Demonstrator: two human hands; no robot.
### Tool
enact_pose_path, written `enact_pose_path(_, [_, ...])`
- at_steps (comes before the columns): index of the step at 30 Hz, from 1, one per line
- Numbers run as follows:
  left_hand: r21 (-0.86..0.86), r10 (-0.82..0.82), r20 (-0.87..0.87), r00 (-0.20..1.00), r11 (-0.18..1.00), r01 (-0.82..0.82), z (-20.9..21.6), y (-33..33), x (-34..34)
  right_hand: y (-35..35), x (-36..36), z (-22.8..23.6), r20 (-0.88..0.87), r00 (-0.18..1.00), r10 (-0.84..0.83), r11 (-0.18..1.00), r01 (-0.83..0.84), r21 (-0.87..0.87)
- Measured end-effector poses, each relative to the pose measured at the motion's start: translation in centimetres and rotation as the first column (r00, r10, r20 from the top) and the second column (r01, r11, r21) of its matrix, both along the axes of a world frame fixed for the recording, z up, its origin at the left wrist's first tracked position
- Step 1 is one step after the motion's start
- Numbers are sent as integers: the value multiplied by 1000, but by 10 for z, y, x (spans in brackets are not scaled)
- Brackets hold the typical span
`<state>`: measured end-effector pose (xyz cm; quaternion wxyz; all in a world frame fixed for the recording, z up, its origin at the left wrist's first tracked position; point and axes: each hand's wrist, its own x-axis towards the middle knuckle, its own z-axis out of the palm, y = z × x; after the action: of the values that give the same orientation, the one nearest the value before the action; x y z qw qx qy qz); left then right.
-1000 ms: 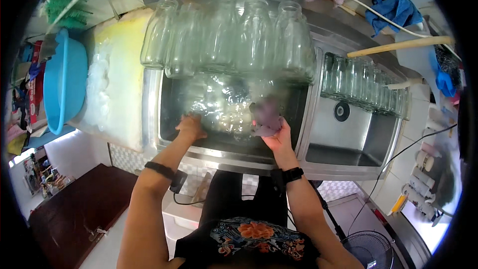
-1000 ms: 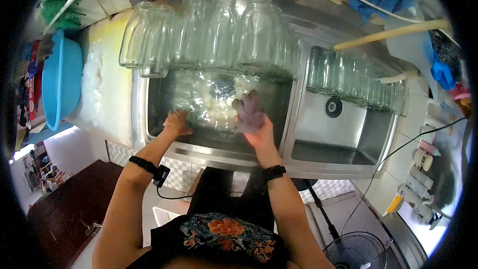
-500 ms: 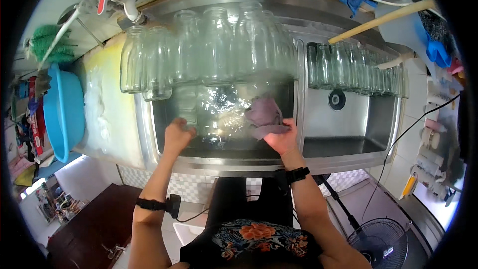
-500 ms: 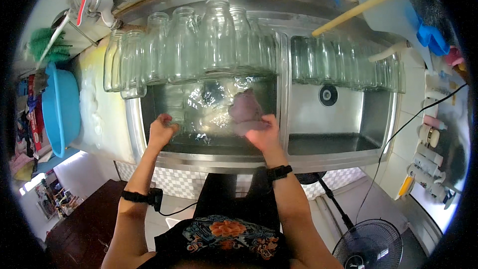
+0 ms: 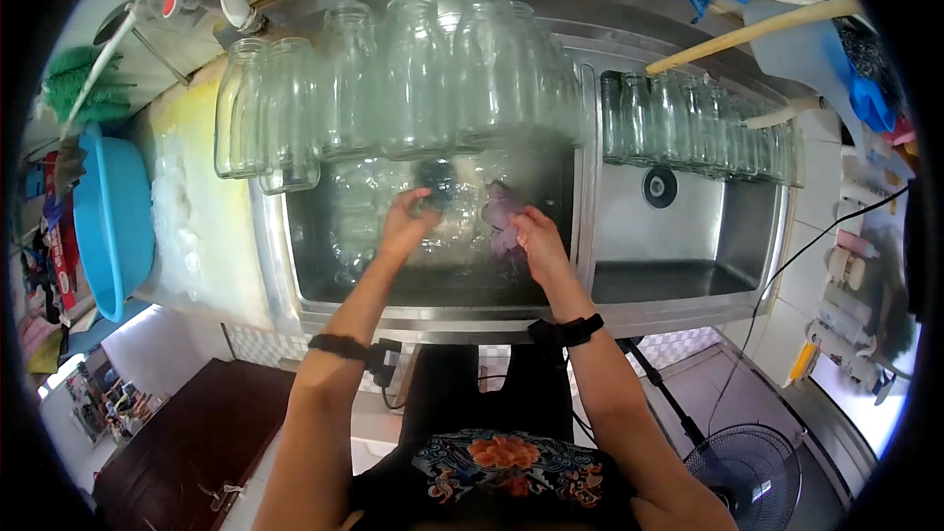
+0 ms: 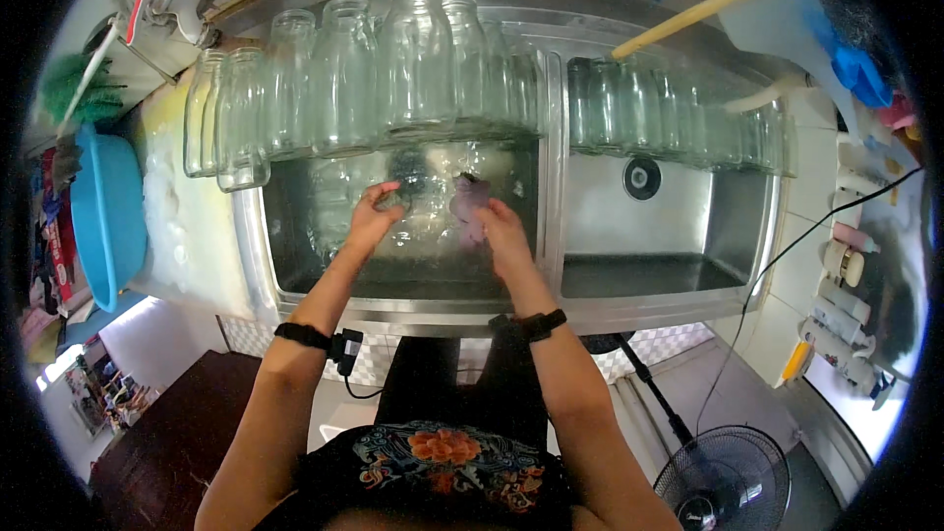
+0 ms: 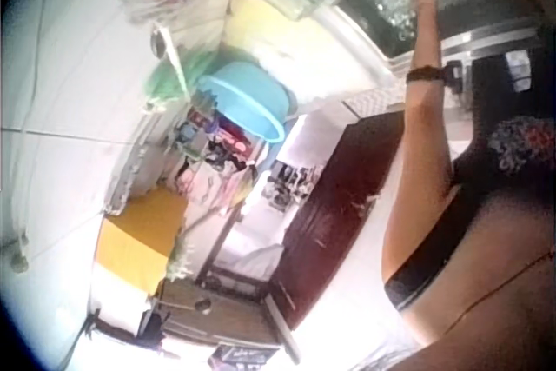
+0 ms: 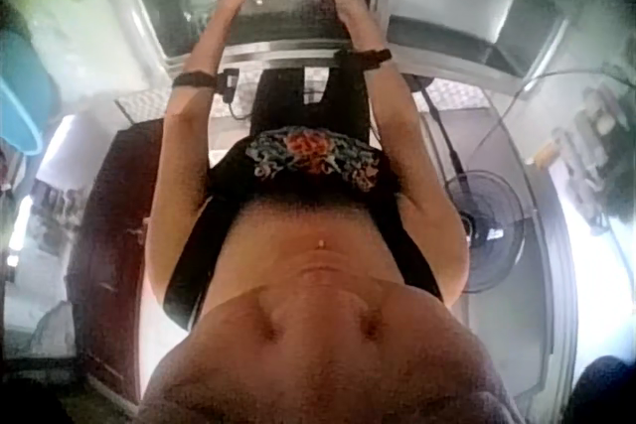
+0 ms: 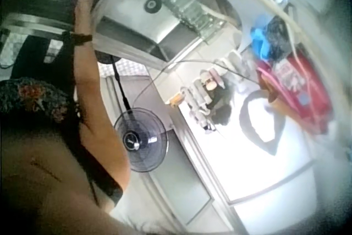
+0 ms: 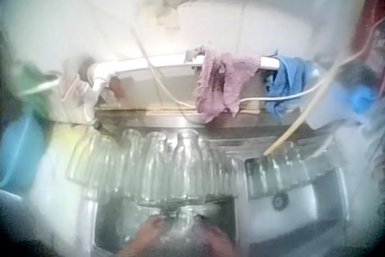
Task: The person washes multiple glass jars in a double-basin stainless steel sink using a purple cloth and running water. They scrub the interior and exterior of each jar, rinse it, and place it upside down on a drying rack above the sink.
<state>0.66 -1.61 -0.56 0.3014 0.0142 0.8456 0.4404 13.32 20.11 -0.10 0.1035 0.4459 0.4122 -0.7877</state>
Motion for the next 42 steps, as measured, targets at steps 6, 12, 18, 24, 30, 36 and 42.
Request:
enact_pose_path(6, [45, -213, 12, 977, 976, 212, 46, 26, -3, -2, -1, 5, -211, 972, -102, 946, 29, -323])
enact_pose_path(12, [406, -17, 507, 862, 886, -222, 70, 44, 2, 6, -12, 45, -296, 942, 158, 976, -195, -98])
enact_pose_path(18, [358, -85, 75, 994, 932, 53, 65, 35, 7, 3, -9, 53, -228, 945, 236, 944, -167, 284])
enact_pose_path(24, [283, -108, -91, 990, 950, 129, 91, 32, 5, -1, -20, 93, -144, 923, 356, 767, -201, 609])
enact_pose_path(30, [300, -278, -286, 917, 883, 361, 150, 65, 1, -4, -26, 128, -167, 841, 515, 640, -248, 728])
enact_pose_path(36, [122, -646, -336, 685, 691, 712, 141, 53, -17, 11, -29, 126, -135, 792, 595, 553, -282, 784])
enact_pose_path(42, [195, -471, -253, 845, 831, 522, 134, 39, -11, 25, -4, 48, -4, 694, 720, 326, -333, 885])
